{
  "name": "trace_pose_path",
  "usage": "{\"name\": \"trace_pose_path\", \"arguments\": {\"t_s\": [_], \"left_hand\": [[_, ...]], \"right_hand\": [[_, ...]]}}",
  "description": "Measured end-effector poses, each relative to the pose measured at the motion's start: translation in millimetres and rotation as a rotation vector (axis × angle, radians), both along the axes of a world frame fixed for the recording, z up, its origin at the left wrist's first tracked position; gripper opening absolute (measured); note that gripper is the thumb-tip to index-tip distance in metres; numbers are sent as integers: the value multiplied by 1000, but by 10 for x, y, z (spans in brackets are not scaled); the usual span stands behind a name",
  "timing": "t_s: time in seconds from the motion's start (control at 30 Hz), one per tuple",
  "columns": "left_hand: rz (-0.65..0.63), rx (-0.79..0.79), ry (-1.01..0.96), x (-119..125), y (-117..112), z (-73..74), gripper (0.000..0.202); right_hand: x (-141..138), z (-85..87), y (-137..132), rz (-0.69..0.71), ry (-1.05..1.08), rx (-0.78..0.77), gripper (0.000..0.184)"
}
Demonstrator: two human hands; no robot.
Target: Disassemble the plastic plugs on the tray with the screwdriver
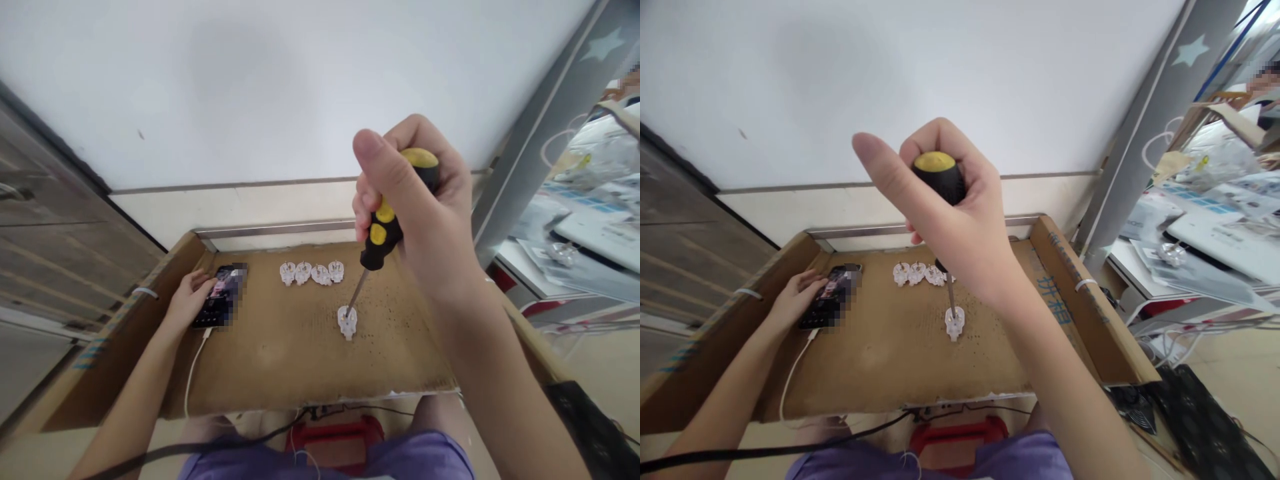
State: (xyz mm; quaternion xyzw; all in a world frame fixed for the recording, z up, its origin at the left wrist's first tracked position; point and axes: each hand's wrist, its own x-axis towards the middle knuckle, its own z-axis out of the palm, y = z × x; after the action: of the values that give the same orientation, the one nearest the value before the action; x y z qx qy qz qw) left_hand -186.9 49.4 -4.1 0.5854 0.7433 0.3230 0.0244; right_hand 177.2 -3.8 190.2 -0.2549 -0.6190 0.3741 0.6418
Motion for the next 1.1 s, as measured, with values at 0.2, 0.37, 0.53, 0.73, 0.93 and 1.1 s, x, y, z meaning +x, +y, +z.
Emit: {"name": "trace_pose_path", "arguments": {"t_s": [0.2,0.37,0.53,0.73,0.93,1.1], "left_hand": [[77,-157,-358,102,30,62,47],[101,-38,-360,62,-102,10,44],[125,17,-526,48,-386,-30,45],[30,-80,-618,67,-485,-54,60],[28,-114,-497,112,-470,-61,62],[41,-103,-421,99,-426,-97,59]], "right_hand": [[-5,-11,18,42,24,28,28],[-3,-13,10,67,29,50,29],[-4,-8,-7,48,13,44,31],[0,-19,0,67,42,51,29],[-14,3,-22,85,34,37,31],[-2,0,-23,81,34,39,30]]}}
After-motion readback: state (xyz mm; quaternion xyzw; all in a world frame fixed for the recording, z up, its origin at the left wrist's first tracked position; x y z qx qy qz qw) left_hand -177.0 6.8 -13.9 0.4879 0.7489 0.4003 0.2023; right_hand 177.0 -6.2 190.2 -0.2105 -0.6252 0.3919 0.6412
